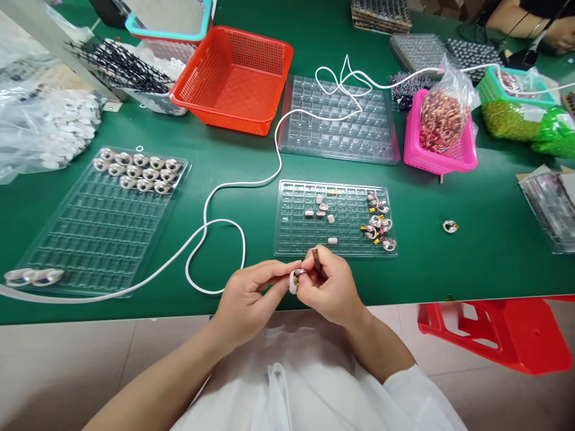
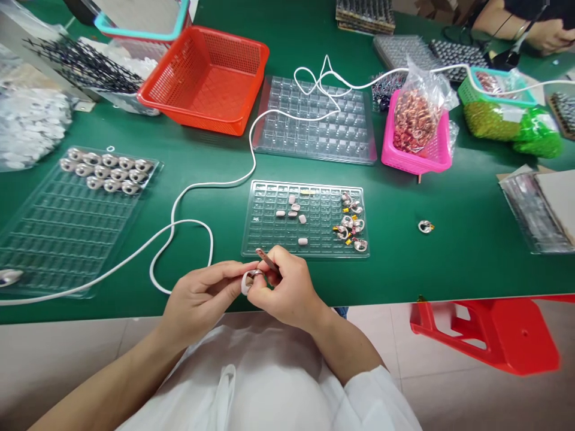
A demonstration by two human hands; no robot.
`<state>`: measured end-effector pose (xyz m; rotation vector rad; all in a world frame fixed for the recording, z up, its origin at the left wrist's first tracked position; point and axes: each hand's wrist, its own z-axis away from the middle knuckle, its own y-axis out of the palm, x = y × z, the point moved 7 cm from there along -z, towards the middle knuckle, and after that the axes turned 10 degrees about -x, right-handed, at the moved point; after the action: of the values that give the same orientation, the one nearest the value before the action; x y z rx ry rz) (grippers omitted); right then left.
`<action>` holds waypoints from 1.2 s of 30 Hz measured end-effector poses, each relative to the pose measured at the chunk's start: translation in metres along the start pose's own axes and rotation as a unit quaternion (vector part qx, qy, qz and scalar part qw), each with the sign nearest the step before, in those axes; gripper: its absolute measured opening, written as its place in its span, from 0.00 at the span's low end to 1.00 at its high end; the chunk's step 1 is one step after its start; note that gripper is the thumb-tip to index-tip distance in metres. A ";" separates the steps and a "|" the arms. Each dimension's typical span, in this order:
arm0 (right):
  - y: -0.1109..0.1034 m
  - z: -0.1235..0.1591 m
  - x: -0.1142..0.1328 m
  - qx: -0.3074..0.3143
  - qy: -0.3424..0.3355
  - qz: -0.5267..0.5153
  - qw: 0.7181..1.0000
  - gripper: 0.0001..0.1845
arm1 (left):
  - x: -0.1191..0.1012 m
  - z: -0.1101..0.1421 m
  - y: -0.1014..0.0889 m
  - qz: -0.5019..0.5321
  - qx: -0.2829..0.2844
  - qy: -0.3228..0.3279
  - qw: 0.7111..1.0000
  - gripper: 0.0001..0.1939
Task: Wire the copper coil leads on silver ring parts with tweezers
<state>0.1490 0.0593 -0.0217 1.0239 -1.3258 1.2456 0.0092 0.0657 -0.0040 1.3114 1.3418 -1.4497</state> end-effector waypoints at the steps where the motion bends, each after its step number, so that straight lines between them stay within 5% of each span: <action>1: 0.001 0.000 0.001 -0.002 -0.001 -0.004 1.000 0.11 | 0.000 0.000 0.000 -0.002 0.000 0.005 1.000 0.14; 12: 0.006 -0.001 -0.004 -0.010 -0.002 -0.028 1.000 0.12 | -0.002 0.001 -0.001 -0.021 -0.001 0.039 0.999 0.16; 22: 0.002 -0.003 -0.014 0.042 0.086 -0.015 0.995 0.09 | 0.006 -0.006 -0.001 -0.015 0.026 -0.048 0.998 0.12; 31: -0.002 0.002 -0.013 0.071 0.111 -0.040 0.991 0.04 | 0.008 -0.006 0.001 0.035 -0.006 -0.126 0.991 0.10; 36: -0.004 0.002 -0.011 0.098 0.114 -0.058 0.987 0.08 | 0.025 -0.006 -0.001 0.104 -0.048 -0.222 0.968 0.09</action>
<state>0.1539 0.0565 -0.0319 1.0445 -0.9703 1.3795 0.0043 0.0741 -0.0272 0.9573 0.9379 -1.4079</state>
